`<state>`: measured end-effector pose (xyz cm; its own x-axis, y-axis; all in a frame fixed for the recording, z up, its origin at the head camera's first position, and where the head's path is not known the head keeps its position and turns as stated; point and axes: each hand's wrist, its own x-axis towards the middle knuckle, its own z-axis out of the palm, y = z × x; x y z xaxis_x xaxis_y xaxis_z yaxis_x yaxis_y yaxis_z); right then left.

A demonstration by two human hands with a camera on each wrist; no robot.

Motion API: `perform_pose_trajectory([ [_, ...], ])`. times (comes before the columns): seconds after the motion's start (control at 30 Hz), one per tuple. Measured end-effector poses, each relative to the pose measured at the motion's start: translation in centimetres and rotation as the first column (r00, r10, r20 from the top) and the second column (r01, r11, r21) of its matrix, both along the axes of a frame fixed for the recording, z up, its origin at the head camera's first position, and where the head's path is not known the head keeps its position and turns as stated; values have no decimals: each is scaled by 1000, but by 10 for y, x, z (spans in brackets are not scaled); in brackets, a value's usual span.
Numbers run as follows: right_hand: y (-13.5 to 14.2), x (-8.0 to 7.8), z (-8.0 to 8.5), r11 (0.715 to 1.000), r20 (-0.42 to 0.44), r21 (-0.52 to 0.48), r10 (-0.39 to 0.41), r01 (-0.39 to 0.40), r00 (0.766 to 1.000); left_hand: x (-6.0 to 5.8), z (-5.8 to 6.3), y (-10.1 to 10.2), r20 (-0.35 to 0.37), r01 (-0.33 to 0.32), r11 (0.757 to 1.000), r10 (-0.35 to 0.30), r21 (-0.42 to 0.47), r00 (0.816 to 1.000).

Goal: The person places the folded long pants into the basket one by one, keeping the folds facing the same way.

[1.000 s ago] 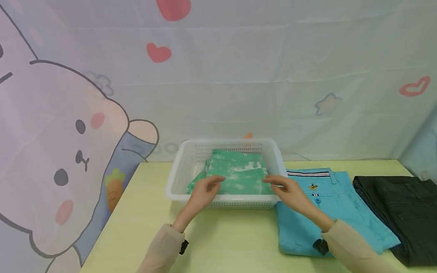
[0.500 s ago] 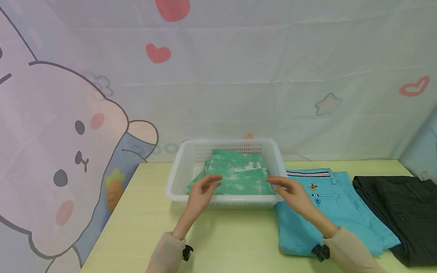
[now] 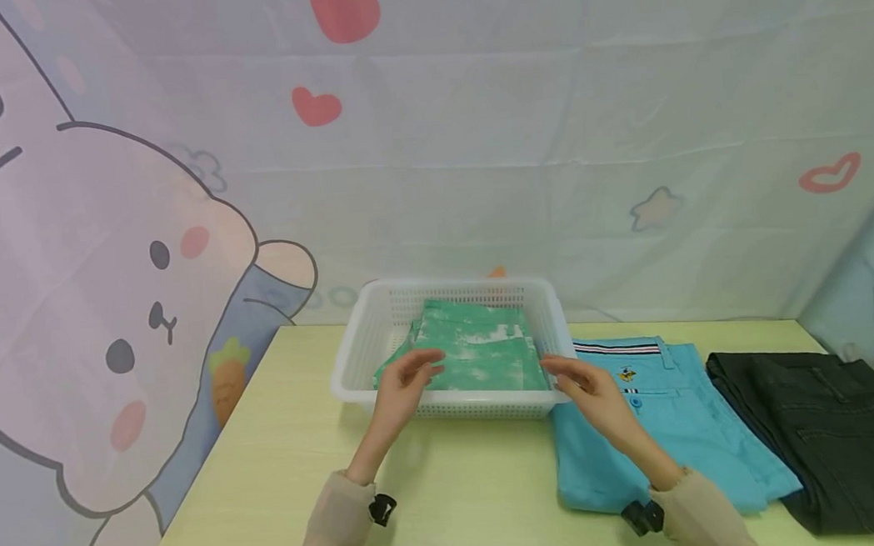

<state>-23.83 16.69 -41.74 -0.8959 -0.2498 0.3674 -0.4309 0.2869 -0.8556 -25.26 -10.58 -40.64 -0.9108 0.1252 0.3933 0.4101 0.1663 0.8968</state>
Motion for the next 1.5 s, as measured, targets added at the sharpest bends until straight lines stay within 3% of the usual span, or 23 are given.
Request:
perform_pose_trajectory([
  [0.2, 0, 4, -2, 997, 1, -71, 35, -34, 999, -5, -11, -2, -4, 18, 998, -18, 59, 1000],
  [0.83, 7, 15, -5, 989, -33, -123, 78, -82, 996, 2, -13, 4, 14, 33, 985, -36, 167, 999],
  [1.5, 22, 26, -12, 982, 23, -163, 104, -99, 994, 9, -21, 29, -85, 124, 970, -108, 210, 990],
])
